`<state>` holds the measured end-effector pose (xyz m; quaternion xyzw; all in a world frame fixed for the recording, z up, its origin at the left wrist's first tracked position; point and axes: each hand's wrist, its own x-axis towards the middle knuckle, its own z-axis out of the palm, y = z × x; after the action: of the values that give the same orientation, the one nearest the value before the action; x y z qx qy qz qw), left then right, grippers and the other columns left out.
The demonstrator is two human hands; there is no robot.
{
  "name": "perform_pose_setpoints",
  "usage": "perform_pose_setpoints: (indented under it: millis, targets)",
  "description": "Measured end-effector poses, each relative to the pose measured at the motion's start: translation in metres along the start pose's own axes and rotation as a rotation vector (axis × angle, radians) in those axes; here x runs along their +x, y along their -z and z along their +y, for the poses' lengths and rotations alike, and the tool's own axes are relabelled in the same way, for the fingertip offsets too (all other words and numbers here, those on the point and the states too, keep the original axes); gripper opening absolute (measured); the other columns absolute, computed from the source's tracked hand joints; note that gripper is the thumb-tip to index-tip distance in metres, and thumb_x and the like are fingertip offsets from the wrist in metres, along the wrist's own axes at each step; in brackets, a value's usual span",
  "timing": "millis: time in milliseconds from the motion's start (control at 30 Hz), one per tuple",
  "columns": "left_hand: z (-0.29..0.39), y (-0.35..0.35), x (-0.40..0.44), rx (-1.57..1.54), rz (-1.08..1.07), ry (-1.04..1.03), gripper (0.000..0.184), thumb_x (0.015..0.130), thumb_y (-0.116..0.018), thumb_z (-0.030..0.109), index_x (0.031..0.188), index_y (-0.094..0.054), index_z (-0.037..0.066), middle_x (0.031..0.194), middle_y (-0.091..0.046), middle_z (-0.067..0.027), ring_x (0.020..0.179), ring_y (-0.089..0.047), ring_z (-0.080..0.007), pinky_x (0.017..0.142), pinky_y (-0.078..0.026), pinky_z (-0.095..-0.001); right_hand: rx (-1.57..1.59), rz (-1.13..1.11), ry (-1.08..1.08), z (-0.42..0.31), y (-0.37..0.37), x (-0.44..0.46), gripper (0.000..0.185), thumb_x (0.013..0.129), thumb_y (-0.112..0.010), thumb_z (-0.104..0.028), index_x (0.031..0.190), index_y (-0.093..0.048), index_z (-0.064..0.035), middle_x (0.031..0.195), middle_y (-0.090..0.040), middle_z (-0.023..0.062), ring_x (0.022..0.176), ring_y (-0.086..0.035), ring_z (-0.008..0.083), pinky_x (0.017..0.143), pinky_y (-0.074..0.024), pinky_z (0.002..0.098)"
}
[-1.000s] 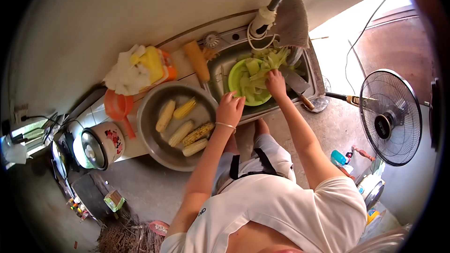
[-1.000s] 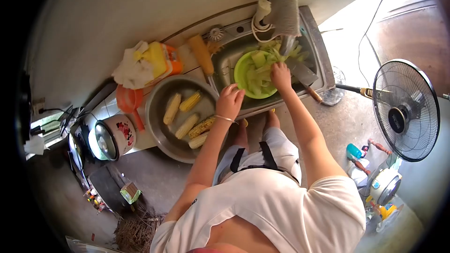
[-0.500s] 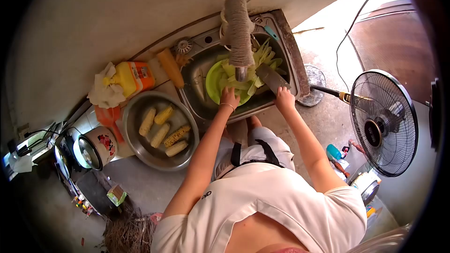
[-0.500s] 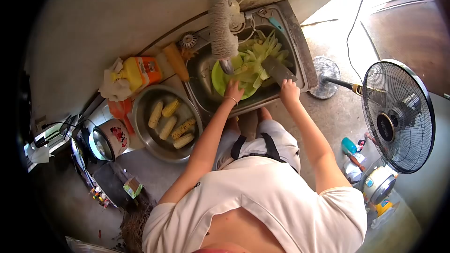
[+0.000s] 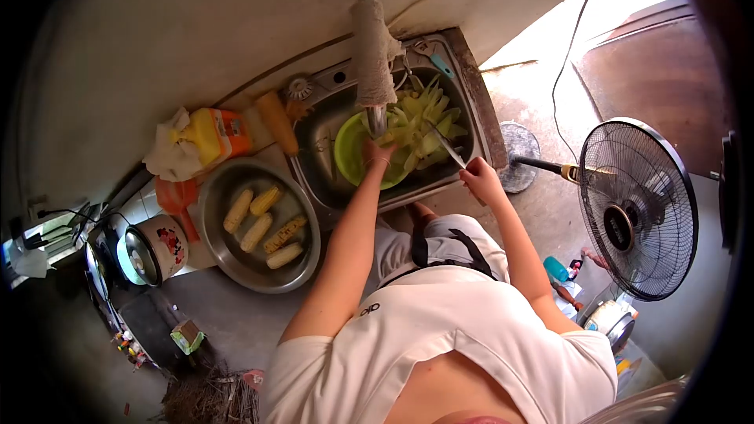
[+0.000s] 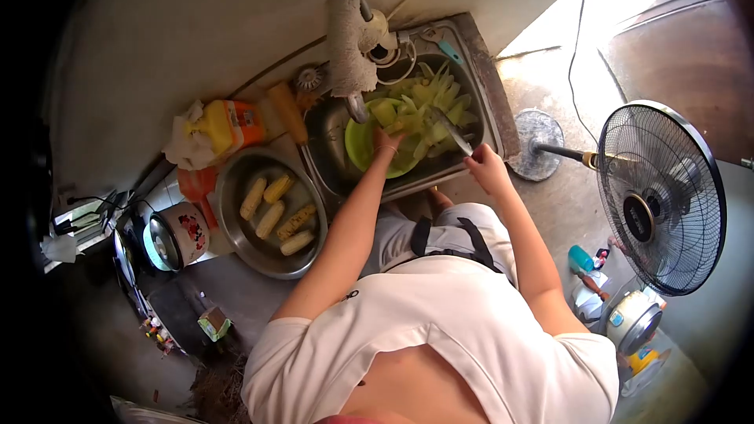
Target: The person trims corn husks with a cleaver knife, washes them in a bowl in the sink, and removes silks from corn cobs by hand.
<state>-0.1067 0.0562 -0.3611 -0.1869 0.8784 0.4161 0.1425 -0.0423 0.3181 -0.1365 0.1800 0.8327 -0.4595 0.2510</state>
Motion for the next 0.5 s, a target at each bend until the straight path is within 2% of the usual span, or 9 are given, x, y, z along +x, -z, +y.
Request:
perform_pose_setpoints:
  millis: [33, 67, 133, 167, 233, 267, 333, 467, 500]
  targets:
    - [-0.001, 0.0, 0.0, -0.046, -0.04, 0.021, 0.073, 0.066, -0.074, 0.042, 0.118, -0.049, -0.002, 0.122, -0.047, -0.0258, 0.111, -0.047, -0.0409, 0.091, -0.042, -0.046, 0.108, -0.022, 0.019, 0.008, 0.001, -0.002, 0.027, 0.079, -0.069, -0.016, 0.09, -0.049, -0.001, 0.069, -0.059, 0.0086, 0.063, -0.059, 0.0138, 0.049, -0.0467, 0.0289]
    - [0.0, -0.003, -0.002, -0.051, -0.038, 0.029, 0.073, 0.066, -0.074, 0.042, 0.118, -0.049, -0.002, 0.122, -0.047, -0.0258, 0.111, -0.047, -0.0409, 0.091, -0.042, -0.046, 0.1, -0.028, 0.018, 0.012, 0.001, -0.007, 0.027, 0.079, -0.069, -0.016, 0.09, -0.049, -0.001, 0.069, -0.059, 0.0086, 0.063, -0.059, 0.0138, 0.049, -0.0467, 0.0289]
    - [0.006, -0.008, -0.003, 0.077, 0.172, 0.138, 0.055, 0.069, -0.072, 0.037, 0.108, -0.055, 0.002, 0.112, -0.053, -0.0241, 0.102, -0.052, -0.0416, 0.083, -0.045, -0.0474, 0.326, -0.064, 0.076, 0.009, 0.005, -0.02, 0.029, 0.077, -0.069, -0.011, 0.092, -0.047, -0.0011, 0.073, -0.058, 0.0069, 0.058, -0.056, 0.0138, 0.049, -0.0468, 0.0275]
    - [0.008, -0.006, -0.002, 0.074, 0.172, 0.143, 0.055, 0.069, -0.072, 0.037, 0.108, -0.055, 0.002, 0.112, -0.053, -0.0241, 0.102, -0.052, -0.0416, 0.083, -0.045, -0.0474, 0.395, -0.078, 0.043, 0.008, 0.008, -0.024, 0.03, 0.077, -0.069, -0.007, 0.094, -0.045, -0.0018, 0.075, -0.057, 0.0062, 0.057, -0.054, 0.013, 0.048, -0.0466, 0.0261]
    - [-0.006, -0.013, 0.009, 0.0, 0.129, 0.121, 0.041, 0.075, -0.067, 0.029, 0.105, -0.057, 0.003, 0.1, -0.059, -0.0219, 0.094, -0.056, -0.0406, 0.077, -0.047, -0.0466, 0.418, -0.096, 0.044, 0.007, 0.014, -0.03, 0.029, 0.078, -0.069, -0.007, 0.094, -0.045, -0.002, 0.075, -0.057, 0.0064, 0.058, -0.054, 0.0125, 0.048, -0.0464, 0.0262]
    - [-0.011, -0.013, 0.007, -0.004, 0.133, 0.129, 0.041, 0.075, -0.067, 0.029, 0.105, -0.057, 0.003, 0.1, -0.059, -0.0219, 0.094, -0.056, -0.0406, 0.077, -0.047, -0.0466, 0.449, -0.113, 0.043, 0.007, 0.016, -0.032, 0.028, 0.079, -0.068, -0.007, 0.094, -0.046, -0.0022, 0.075, -0.057, 0.0066, 0.059, -0.055, 0.0121, 0.048, -0.0462, 0.0263]
    - [-0.004, 0.004, -0.008, -0.212, 0.069, -0.03, 0.042, 0.08, -0.062, 0.025, 0.116, -0.051, 0.005, 0.096, -0.061, -0.021, 0.089, -0.058, -0.0394, 0.072, -0.048, -0.047, 0.457, -0.138, 0.051, 0.006, 0.018, -0.033, 0.027, 0.08, -0.068, -0.007, 0.094, -0.046, -0.0033, 0.076, -0.056, 0.0053, 0.063, -0.056, 0.012, 0.048, -0.0466, 0.0263]
    - [0.048, 0.043, -0.063, 0.019, -0.046, 0.058, 0.051, 0.083, -0.06, 0.022, 0.127, -0.041, 0.007, 0.1, -0.062, -0.0217, 0.087, -0.06, -0.0386, 0.071, -0.048, -0.0467, 0.481, -0.134, 0.085, 0.009, 0.012, -0.034, 0.025, 0.081, -0.067, -0.007, 0.093, -0.046, -0.0046, 0.078, -0.056, 0.0045, 0.066, -0.057, 0.0121, 0.047, -0.0465, 0.0262]
    - [0.048, 0.04, -0.07, -0.017, -0.019, -0.02, 0.055, 0.083, -0.06, 0.021, 0.131, -0.036, 0.008, 0.101, -0.061, -0.0227, 0.088, -0.06, -0.0391, 0.071, -0.048, -0.0465, 0.464, -0.117, 0.091, 0.007, 0.008, -0.035, 0.028, 0.08, -0.067, -0.006, 0.096, -0.045, -0.0033, 0.078, -0.057, 0.0056, 0.062, -0.054, 0.0107, 0.049, -0.0456, 0.0256]
